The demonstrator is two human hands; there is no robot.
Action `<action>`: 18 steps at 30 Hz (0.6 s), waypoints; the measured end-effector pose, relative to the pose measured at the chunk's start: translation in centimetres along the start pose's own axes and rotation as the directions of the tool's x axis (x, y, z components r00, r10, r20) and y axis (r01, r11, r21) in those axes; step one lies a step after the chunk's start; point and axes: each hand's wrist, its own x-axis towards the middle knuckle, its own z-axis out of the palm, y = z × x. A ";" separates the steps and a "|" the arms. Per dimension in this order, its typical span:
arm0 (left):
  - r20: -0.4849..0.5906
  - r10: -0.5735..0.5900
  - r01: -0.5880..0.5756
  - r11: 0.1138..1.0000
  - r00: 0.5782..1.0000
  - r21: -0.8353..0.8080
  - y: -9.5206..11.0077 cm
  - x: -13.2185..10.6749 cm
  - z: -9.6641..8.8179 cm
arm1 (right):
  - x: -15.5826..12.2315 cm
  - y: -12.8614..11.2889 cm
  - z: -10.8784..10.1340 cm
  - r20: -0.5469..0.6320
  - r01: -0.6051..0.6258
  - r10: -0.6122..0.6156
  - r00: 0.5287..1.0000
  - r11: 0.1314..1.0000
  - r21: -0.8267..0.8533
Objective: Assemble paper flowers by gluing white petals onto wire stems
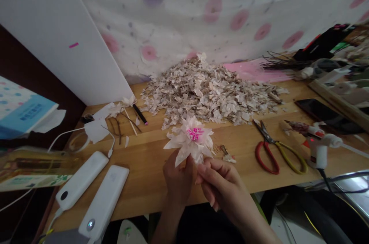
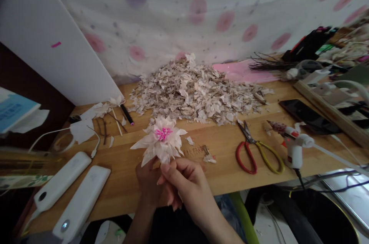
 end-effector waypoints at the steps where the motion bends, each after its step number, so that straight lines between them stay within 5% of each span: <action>1: -0.014 0.012 -0.012 1.000 1.000 0.004 -0.3 -0.1 0.1 | 0.0 0.1 0.0 0.008 0.005 -0.005 1.000 1.000 -0.002; 18: -0.043 0.162 -0.160 0.986 0.986 0.035 -1.0 0.0 -0.3 | -1.9 0.2 -0.1 -0.020 0.182 -0.186 0.982 0.975 -0.129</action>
